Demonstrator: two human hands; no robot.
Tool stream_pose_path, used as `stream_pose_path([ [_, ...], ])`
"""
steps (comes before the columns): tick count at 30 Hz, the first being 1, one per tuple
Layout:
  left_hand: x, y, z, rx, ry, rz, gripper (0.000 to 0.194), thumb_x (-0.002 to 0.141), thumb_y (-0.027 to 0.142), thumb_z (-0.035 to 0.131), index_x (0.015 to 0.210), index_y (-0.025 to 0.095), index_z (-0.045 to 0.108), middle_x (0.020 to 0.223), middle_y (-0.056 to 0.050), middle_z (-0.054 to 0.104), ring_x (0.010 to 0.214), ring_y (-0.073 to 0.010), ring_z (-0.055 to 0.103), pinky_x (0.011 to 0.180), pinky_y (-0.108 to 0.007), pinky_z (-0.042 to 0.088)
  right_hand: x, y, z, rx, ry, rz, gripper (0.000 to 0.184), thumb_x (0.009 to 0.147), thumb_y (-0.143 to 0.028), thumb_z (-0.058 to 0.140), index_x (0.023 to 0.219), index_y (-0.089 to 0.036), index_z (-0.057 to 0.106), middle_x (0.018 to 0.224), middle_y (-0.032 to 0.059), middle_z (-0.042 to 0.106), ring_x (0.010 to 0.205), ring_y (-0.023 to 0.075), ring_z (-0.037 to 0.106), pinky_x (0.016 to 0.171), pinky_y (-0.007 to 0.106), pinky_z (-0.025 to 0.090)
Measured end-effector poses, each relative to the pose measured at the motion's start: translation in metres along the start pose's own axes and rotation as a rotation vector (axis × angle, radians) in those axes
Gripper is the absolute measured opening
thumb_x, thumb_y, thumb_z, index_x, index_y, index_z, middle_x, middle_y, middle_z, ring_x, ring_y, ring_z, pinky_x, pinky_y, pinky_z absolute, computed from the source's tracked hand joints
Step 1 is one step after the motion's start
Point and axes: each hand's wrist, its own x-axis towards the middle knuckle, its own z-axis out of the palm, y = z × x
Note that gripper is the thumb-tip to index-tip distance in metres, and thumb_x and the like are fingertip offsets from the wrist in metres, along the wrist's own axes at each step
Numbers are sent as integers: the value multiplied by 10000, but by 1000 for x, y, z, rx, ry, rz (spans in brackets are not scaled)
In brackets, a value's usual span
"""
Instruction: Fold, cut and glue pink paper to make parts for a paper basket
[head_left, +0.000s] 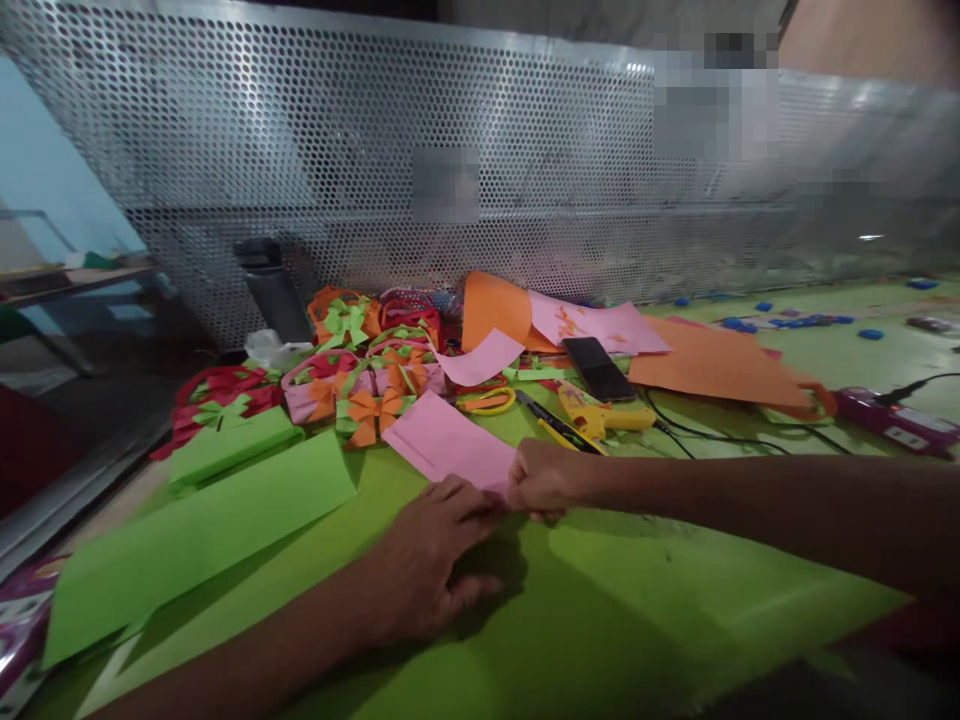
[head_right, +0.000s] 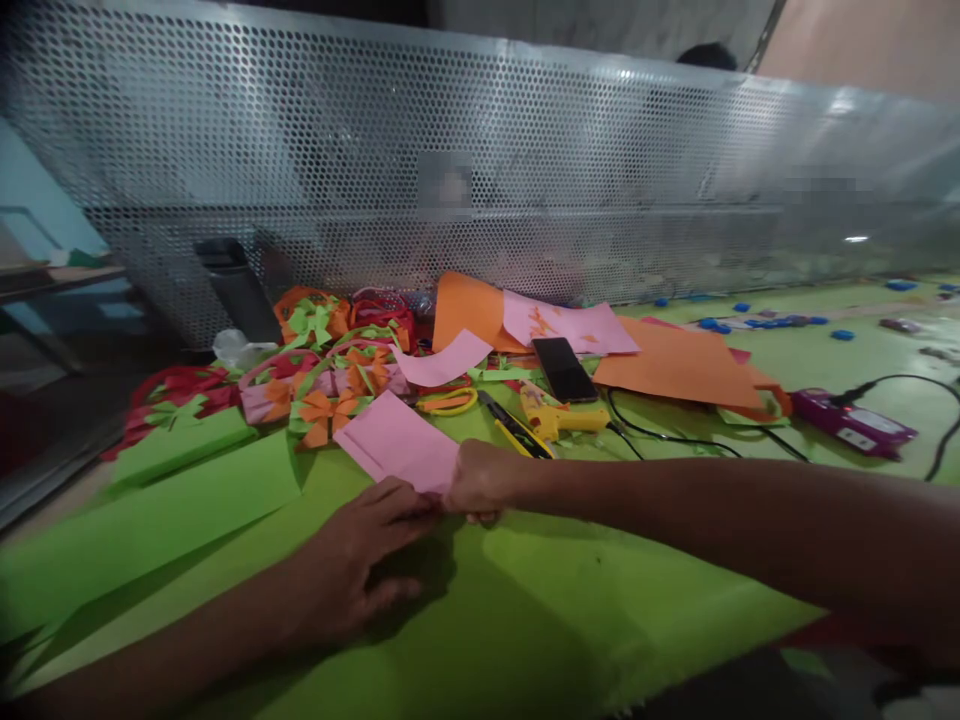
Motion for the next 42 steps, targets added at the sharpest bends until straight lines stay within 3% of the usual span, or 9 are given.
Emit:
stream_pose_path([
  [3,-1,-2,4,-19,47,-3,307,845,292,581,1120,157,579,1134,-92,588,976,-243,507,868,-405,436,0,-3,-2,27,-24,29,260,864,-271,602,647,-138,551,539,-70,520,421,56,461,425,188,402],
  [7,-2,-3,7,63,79,34,318,834,337,583,1093,154,595,1088,-110,623,958,-267,534,853,-435,438,-4,-6,-6,84,5,-13,330,741,-189,648,457,-159,482,385,-61,461,370,62,428,379,178,338],
  [11,-3,0,5,110,72,36,331,818,348,590,1087,155,588,1100,-116,631,986,-279,536,869,-449,418,-1,-3,-6,122,8,-32,291,657,-174,666,423,-167,494,331,-66,443,340,65,398,350,185,293],
  [17,-4,3,2,140,15,44,318,840,351,557,1078,140,578,1153,-116,617,1027,-288,517,898,-470,387,2,-3,-9,106,-29,39,302,688,-196,670,446,-156,494,352,-75,437,326,55,362,351,195,295],
  [20,-4,4,0,166,5,24,316,836,351,559,1074,143,581,1124,-115,625,1007,-289,519,874,-464,400,2,-5,-10,39,-58,71,270,797,-257,653,577,-140,547,469,-75,496,372,50,401,387,186,346],
  [23,-3,5,-1,181,-6,11,279,829,353,565,1031,162,588,1086,-107,634,989,-281,521,859,-444,410,3,-3,-10,-29,-97,107,208,891,-330,579,835,-131,604,721,-26,599,536,76,538,494,217,462],
  [28,-3,6,-2,198,-26,-11,216,811,331,583,945,163,593,910,-87,639,920,-270,516,824,-433,411,-1,4,-10,-89,-113,187,248,904,-336,559,1059,-144,589,996,47,622,793,153,617,672,324,531],
  [38,-4,6,-1,196,-50,-21,241,781,271,580,999,170,565,945,-73,632,922,-263,493,819,-429,399,-16,7,-12,-105,-87,281,255,906,-328,557,1082,-145,582,1021,55,618,818,160,618,691,336,532],
  [42,-4,7,-3,198,-34,-14,268,798,271,574,1043,161,555,1019,-84,632,953,-274,496,820,-445,409,-21,13,-15,-98,-67,304,234,909,-331,553,1038,-139,591,948,37,625,741,135,613,632,297,528],
])
